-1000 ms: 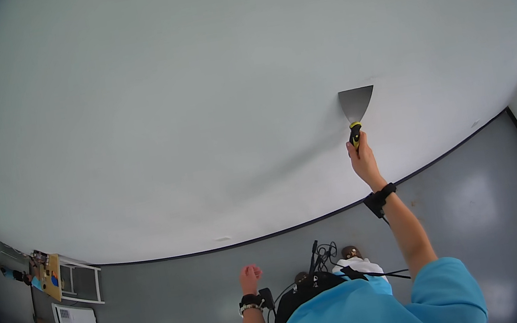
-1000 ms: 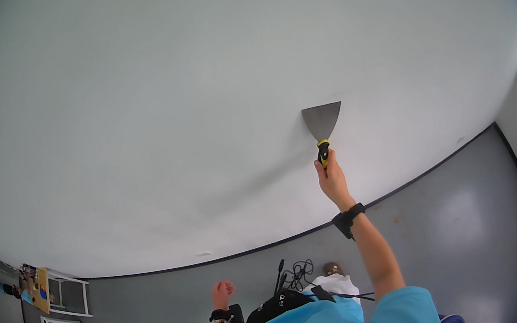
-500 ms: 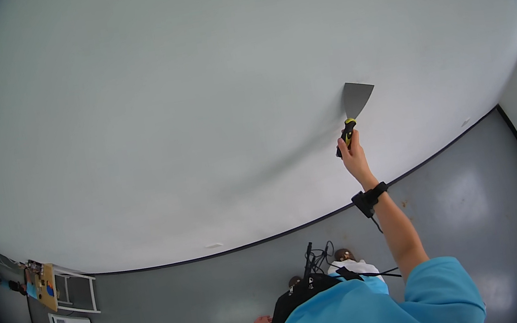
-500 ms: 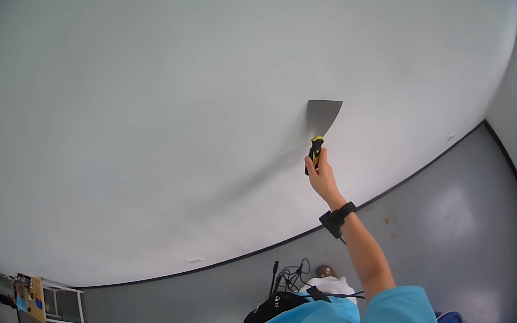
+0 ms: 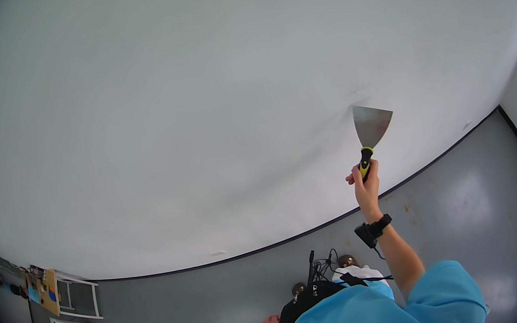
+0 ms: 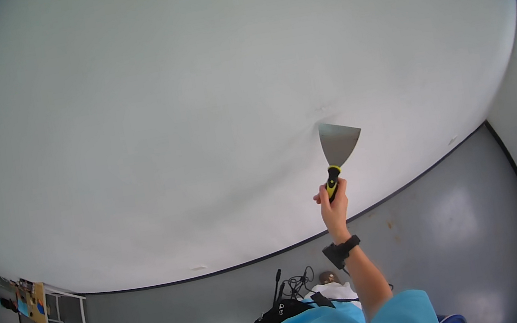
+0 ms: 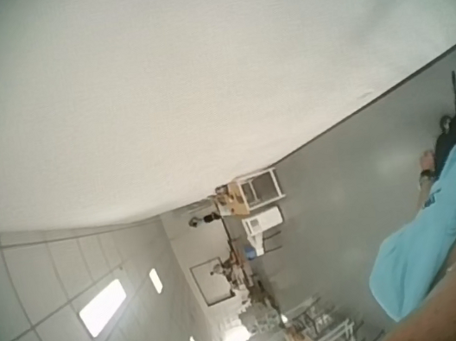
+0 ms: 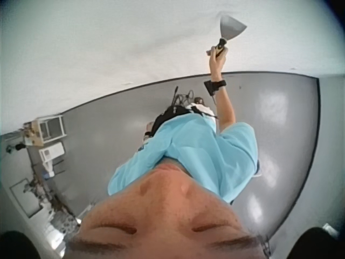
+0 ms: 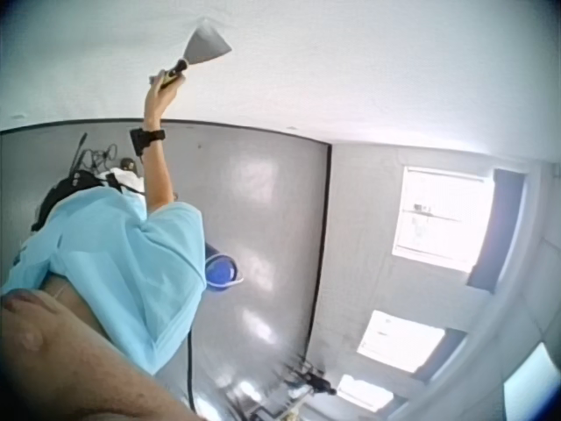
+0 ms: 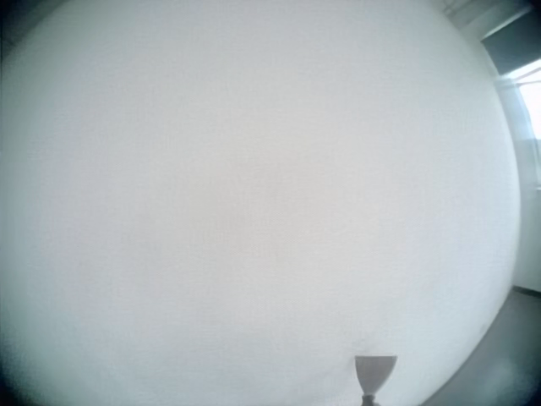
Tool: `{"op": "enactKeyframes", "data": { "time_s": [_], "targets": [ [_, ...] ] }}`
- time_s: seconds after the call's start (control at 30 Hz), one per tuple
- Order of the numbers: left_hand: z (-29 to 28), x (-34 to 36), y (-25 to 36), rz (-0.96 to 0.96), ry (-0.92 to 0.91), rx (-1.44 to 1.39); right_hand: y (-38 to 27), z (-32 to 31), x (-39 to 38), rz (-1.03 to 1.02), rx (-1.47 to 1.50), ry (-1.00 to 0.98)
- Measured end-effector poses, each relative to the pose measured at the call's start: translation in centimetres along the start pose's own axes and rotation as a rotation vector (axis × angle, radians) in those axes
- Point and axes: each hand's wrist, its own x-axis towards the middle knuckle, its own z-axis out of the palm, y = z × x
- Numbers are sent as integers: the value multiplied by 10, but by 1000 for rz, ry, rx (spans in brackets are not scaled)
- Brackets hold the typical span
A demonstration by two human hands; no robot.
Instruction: Using a putty knife to scrape or apply material to a wall to repair cracks or imperfections.
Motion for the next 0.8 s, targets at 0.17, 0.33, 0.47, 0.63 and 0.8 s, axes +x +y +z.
{"op": "enactKeyframes", "data": {
  "time_s": [0.17,0.33,0.47,0.63,0.8],
  "targets": [
    [-9,-7,1,-15,-15,42,-10,-43,-28,222,-352,239],
    [-20,2,-23,79,-66,13,-13,-37,-19,-56,-439,279],
    [-21,24,-12,129,-99,168,-41,11,-11,-127,-422,203],
    [-13,27,12,74,-51,-23,-58,63,7,-152,-300,187],
    [5,31,-10,60,-38,-87,-57,78,9,-167,-263,129]
  ]
}}
